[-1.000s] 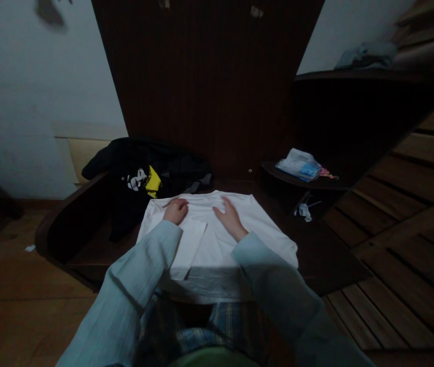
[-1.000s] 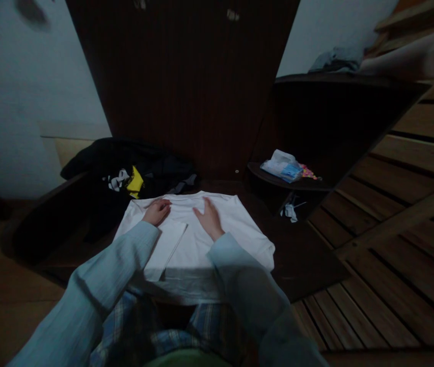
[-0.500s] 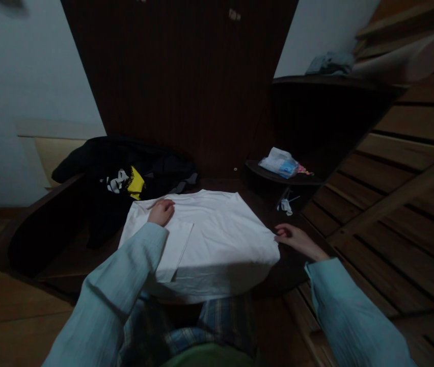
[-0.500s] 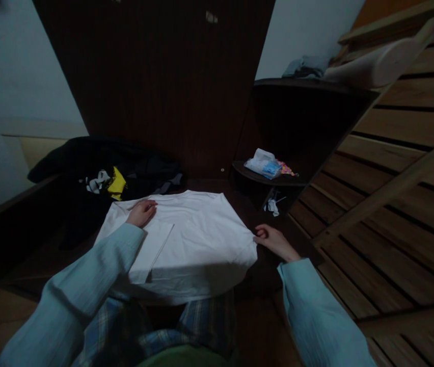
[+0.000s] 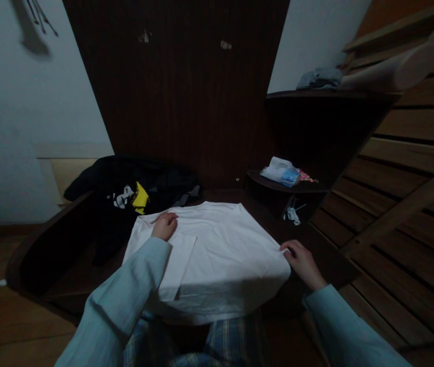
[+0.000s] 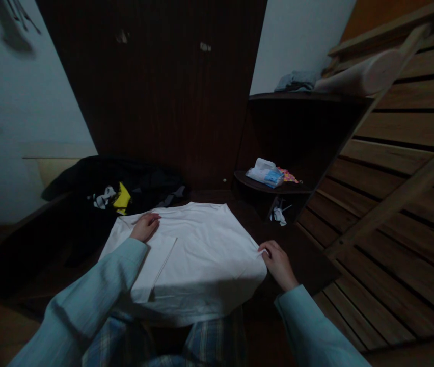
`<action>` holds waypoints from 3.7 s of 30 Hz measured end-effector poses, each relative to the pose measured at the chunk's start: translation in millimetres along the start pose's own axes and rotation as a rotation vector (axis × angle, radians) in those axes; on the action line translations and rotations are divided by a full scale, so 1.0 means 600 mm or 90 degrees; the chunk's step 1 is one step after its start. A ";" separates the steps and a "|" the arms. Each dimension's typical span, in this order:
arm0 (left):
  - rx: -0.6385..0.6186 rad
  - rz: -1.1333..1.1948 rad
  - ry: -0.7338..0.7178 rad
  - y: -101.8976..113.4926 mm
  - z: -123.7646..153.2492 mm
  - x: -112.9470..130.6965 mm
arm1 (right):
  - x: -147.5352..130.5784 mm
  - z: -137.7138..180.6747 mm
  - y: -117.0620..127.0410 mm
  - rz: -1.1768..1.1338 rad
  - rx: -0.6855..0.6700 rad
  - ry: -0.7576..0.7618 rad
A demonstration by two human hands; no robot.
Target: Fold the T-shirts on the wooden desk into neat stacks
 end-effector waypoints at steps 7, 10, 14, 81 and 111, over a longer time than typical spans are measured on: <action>-0.001 0.008 0.000 0.002 0.000 0.001 | -0.107 0.009 -0.027 0.100 -0.054 0.120; -0.011 0.005 0.000 0.001 -0.001 0.001 | -0.160 0.019 -0.094 0.106 -0.159 0.169; -0.009 0.002 0.001 0.002 0.000 0.002 | -0.174 0.025 -0.127 0.144 -0.133 0.157; -0.054 -0.169 0.011 -0.004 0.013 0.058 | -0.294 -0.180 -0.271 0.207 -0.232 0.219; -0.178 -0.239 0.467 0.124 0.216 -0.022 | -0.283 -0.186 -0.280 0.181 -0.240 0.207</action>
Point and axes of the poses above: each hand's wrist, its own z-axis away from the middle knuckle, its own y-axis out of the back of the hand, x = y × z, the point moved 10 cm from there along -z, towards the middle knuckle, and after that the axes turned 14 degrees about -x, right-handed, at the moved point
